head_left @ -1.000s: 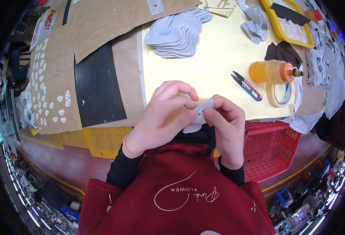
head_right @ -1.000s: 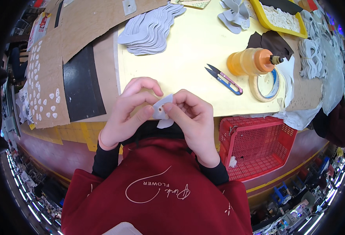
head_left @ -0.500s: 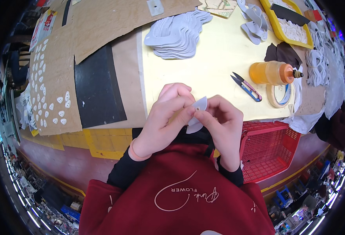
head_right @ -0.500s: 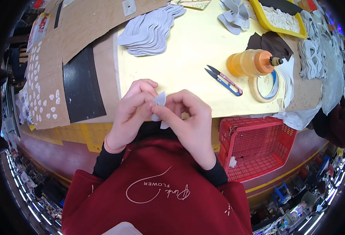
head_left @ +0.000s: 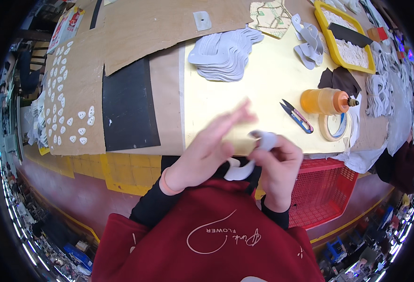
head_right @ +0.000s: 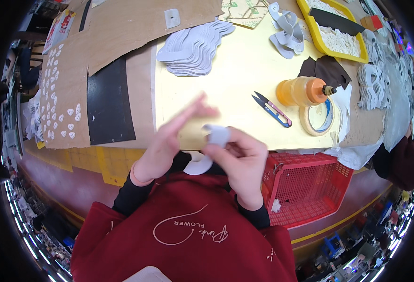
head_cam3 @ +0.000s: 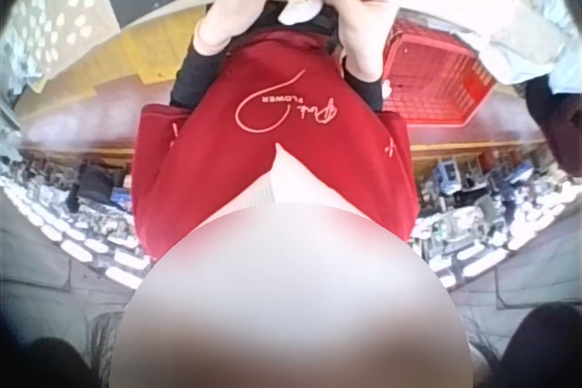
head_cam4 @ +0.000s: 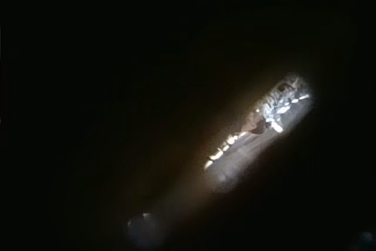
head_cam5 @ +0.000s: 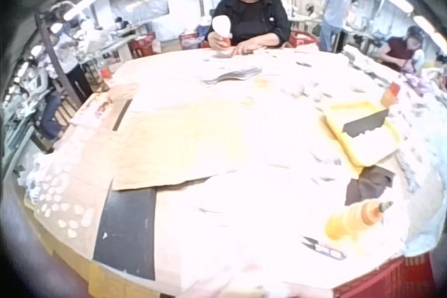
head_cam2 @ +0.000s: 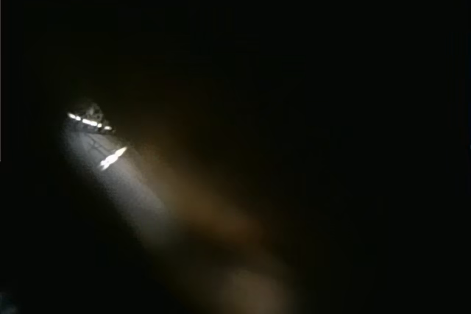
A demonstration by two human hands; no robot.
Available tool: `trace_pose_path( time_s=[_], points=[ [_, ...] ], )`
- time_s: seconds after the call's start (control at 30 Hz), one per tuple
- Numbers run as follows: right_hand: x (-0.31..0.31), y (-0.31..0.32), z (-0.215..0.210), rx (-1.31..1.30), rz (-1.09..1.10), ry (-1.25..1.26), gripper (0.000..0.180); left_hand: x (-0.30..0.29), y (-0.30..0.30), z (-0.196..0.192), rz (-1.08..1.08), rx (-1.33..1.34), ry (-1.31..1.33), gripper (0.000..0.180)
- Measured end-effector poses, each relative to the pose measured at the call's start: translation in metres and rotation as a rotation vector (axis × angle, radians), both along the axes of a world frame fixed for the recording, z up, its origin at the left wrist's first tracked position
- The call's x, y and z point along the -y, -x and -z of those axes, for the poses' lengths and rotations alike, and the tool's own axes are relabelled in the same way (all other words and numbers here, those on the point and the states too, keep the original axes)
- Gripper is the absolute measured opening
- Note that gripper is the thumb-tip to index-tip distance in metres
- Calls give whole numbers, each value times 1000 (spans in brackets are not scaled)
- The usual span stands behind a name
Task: The person assembles small white paper cutouts by attaching them to larger grey paper shapes using adhesive. The person repeatedly picks up small pieces, applies them to the grey shapes, and places the completed units on a cardboard board. The person also uses tape and a utility knife during the process.
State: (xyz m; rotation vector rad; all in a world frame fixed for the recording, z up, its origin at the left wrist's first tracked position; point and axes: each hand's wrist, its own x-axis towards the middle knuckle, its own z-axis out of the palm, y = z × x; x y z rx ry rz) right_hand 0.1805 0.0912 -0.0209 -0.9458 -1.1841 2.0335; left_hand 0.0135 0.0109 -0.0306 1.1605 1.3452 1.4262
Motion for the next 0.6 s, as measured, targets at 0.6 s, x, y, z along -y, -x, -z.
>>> trace_pose_path(
  time_s=[0.6],
  points=[
    [-3, -13, 28, 558, -272, -1082, 56, 2, 36, -2, 200, -594, 105, 19]
  ],
)
